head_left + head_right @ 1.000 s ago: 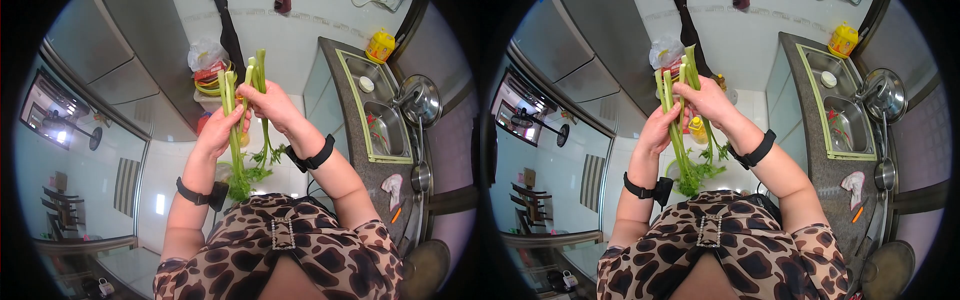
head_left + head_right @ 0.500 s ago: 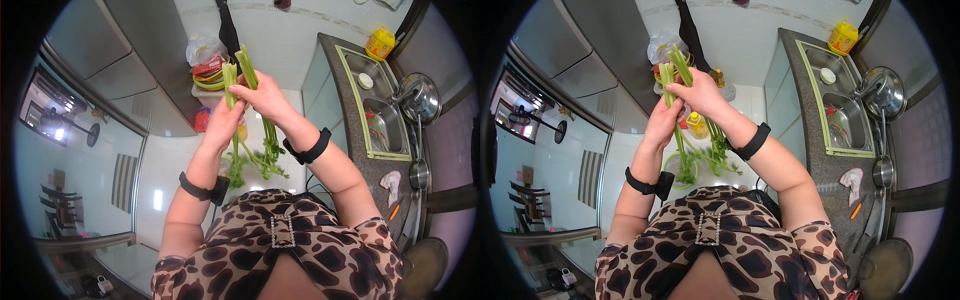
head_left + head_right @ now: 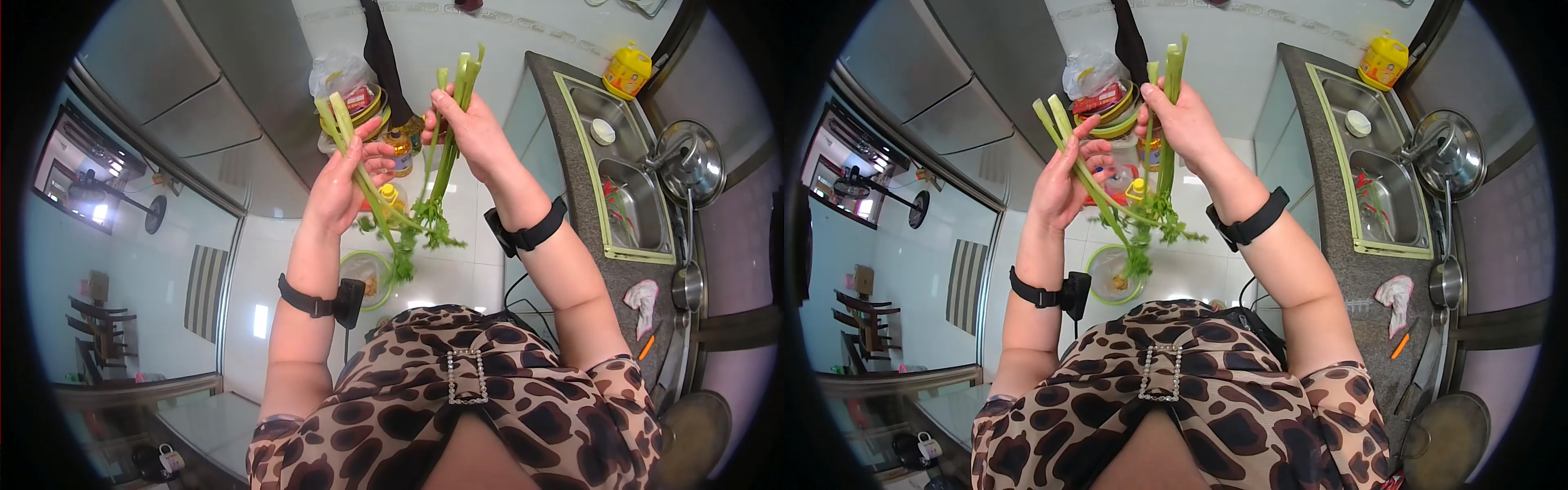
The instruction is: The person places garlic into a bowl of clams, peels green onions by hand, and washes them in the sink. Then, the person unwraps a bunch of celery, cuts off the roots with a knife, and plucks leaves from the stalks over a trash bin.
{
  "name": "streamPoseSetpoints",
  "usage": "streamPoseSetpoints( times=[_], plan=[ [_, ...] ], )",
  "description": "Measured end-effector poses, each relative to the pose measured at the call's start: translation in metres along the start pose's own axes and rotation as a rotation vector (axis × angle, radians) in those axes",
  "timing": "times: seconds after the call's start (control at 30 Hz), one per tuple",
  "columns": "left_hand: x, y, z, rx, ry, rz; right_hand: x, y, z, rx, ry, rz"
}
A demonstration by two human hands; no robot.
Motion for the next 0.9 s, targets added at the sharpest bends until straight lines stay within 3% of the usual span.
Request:
streamPoseSetpoints(
  times=[0.4, 0.43, 0.5, 0.63, 0.7, 0.8, 0.9],
  plan=[
    [0.023, 0.011, -0.011, -0.007, -0.043, -0.011, 0.053, -0.002, -0.010, -0.074, -0.220, -0.226],
    [0.027, 0.013, -0.010, 0.042, -0.031, 0.016, 0.057, 0.002, -0.005, -0.060, -0.215, -0.212],
    [0.042, 0.012, -0.006, 0.104, -0.023, 0.053, 0.057, 0.004, -0.027, -0.514, -0.583, 0.047],
    [0.045, 0.022, -0.014, 0.137, -0.013, 0.088, 0.054, 0.009, -0.030, -0.544, -0.754, 0.106],
    [0.042, 0.022, -0.015, 0.198, -0.021, 0.114, 0.053, 0.011, -0.038, -0.677, -0.988, 0.160],
    [0.038, 0.024, -0.018, 0.211, 0.007, 0.004, 0.052, 0.019, -0.037, -0.647, -0.935, 0.168],
    [0.037, 0.028, -0.014, 0.254, 0.019, 0.028, 0.053, 0.025, -0.037, -0.569, -0.942, 0.117]
  ],
)
Point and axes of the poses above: each hand's wrist, its own y-axis towards the middle knuckle, its own x-axis out of the palm, z = x × y, the point moved 6 cm from there along y, towards the middle knuckle, and after that the axes turned 6 degrees about x, right-handed, at the moved point
